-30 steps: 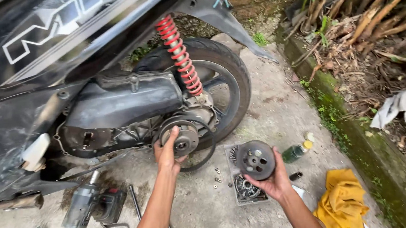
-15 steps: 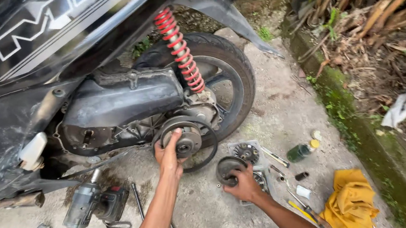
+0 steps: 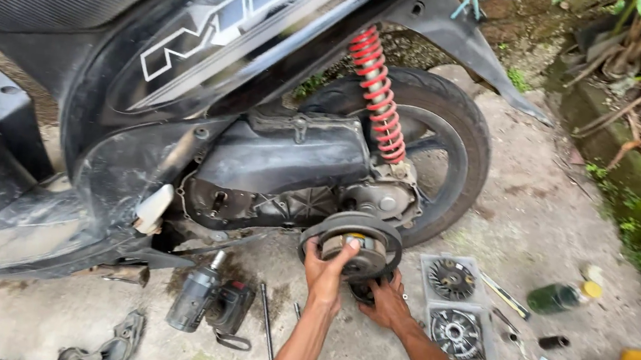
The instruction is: Disassembling and inspecting motorcycle CVT components including the clutch bell and drive belt
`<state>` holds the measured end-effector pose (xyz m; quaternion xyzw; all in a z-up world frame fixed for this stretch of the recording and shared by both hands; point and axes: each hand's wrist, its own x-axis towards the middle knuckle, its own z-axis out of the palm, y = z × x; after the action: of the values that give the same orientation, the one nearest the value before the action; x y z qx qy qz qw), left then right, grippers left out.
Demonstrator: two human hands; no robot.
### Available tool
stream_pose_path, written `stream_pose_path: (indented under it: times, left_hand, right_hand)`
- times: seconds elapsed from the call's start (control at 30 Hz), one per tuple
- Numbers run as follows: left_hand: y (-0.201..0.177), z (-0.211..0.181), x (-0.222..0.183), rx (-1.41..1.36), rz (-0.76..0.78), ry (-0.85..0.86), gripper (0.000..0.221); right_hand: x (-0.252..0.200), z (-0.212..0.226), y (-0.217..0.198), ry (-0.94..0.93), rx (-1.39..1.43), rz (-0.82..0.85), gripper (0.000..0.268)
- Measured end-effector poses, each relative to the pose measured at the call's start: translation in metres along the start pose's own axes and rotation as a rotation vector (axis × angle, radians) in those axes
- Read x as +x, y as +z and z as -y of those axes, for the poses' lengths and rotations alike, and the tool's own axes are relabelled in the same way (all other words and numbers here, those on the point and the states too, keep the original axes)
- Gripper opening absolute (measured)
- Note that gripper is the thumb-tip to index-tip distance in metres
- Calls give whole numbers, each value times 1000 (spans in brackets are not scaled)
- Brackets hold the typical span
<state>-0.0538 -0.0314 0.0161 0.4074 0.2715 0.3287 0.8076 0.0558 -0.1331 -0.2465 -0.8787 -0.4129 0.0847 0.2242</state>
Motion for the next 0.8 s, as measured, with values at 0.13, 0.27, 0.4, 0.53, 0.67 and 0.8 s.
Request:
stream_pose_path:
  times: [0.13, 0.27, 0.4, 0.53, 0.67, 0.8]
  left_hand:
    - [-6, -8, -7, -31, 50, -52, 60]
    - [-15, -3, -7, -11, 79, -58, 57]
    - [-23, -13, -6, -30, 142, -54, 64]
    - [-32, -44, -10, 72, 165, 20, 73]
    - [-42, -57, -24, 159, 269, 112, 66]
    - [-60, -45, -36, 328, 259, 106, 68]
  right_hand:
    - [8, -7, 12, -40, 46, 1, 67]
    - [4, -2, -21, 106, 124, 90, 100]
    - [-15, 28, -107, 295, 753, -115, 124]
    - [-39, 25, -142, -198, 963, -289, 86]
    - [-49, 99, -218, -368, 980, -389, 55]
    - [-48, 121, -207, -157, 780, -376, 34]
